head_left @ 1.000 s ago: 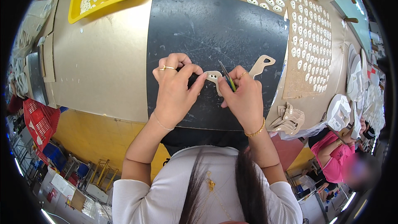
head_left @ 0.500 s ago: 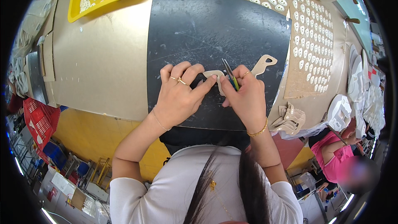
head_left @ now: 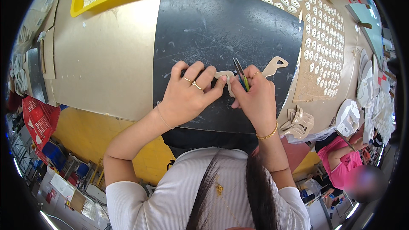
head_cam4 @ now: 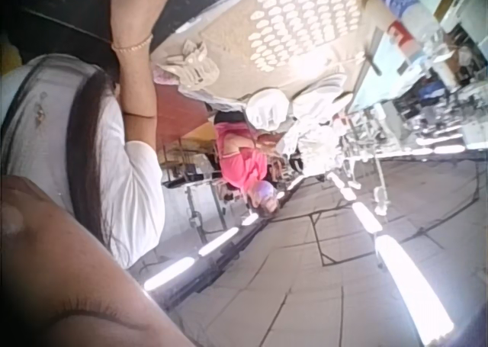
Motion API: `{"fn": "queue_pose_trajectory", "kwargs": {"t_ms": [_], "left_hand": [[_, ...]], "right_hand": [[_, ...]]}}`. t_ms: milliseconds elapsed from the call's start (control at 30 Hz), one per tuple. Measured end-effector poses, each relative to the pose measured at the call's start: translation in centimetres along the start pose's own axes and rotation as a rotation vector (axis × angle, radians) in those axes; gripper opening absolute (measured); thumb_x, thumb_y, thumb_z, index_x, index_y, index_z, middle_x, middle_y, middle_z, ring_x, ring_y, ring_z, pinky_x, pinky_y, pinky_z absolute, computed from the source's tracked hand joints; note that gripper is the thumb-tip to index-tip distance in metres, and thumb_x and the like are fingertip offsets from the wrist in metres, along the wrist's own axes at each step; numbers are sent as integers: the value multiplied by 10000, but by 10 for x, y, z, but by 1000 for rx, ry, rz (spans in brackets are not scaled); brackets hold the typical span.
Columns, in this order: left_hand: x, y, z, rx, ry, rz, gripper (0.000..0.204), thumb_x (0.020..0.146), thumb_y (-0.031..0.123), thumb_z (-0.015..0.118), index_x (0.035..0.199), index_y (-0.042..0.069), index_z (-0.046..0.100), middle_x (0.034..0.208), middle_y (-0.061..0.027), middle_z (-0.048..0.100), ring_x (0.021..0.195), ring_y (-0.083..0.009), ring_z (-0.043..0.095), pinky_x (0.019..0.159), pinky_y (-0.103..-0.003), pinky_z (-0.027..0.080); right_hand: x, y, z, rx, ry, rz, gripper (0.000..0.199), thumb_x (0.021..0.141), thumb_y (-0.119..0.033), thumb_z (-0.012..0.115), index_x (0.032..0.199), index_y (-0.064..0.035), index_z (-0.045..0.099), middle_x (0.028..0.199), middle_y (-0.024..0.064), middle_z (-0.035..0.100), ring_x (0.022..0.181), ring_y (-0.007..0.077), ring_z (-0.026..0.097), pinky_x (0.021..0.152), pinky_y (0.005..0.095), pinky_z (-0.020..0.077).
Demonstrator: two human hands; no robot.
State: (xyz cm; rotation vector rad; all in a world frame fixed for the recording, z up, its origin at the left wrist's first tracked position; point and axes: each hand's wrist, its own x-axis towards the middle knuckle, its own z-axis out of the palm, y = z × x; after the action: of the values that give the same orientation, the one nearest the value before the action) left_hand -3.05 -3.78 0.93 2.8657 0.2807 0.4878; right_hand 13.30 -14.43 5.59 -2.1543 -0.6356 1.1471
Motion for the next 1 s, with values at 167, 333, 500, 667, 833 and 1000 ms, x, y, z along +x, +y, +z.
{"fn": "queue_pose_trajectory", "kwargs": {"t_ms": [167,333,500,667,833,1000], "left_hand": [[-3,17,-2,209,62,65,328,855,181,653,1165,82,698,1263,-74,572,1180,-238,527,959,-441,384],[-6,22,-12,135,-170,43,448,874,157,617,1298,21,659,1404,-96,543,1253,-246,551,1017,-454,401],[-8,24,-11,130,-158,27,462,871,148,620,1312,12,652,1419,-114,540,1262,-270,559,999,-449,439],[-9,23,-7,105,-135,25,467,869,157,629,1313,13,651,1424,-117,534,1266,-273,553,995,-454,437],[-10,19,-6,76,-116,35,462,869,151,640,1315,29,655,1416,-101,522,1266,-263,541,986,-462,429],[-12,17,-2,49,-91,30,456,871,145,657,1315,40,660,1420,-81,504,1271,-252,531,982,-457,427]], "right_hand": [[2,0,1,0,-1,-14,236,951,-176,700,846,-16,562,614,45,654,499,129,678,449,240,479],[0,3,0,13,12,-68,209,964,-167,684,883,-4,583,610,51,641,478,138,668,449,249,476],[-17,3,-16,-178,189,-300,74,932,0,642,1004,-19,644,984,117,700,728,164,718,572,270,518],[-29,33,-13,-411,142,-829,282,769,8,693,1031,-81,638,1234,77,661,906,245,629,772,386,493],[-22,46,-12,-665,105,-965,233,792,-65,673,1008,-110,598,1310,35,652,879,205,572,742,364,465],[-20,42,-19,-751,40,-1016,268,780,-49,678,1026,-115,597,1342,43,646,896,221,579,759,375,455]]}}
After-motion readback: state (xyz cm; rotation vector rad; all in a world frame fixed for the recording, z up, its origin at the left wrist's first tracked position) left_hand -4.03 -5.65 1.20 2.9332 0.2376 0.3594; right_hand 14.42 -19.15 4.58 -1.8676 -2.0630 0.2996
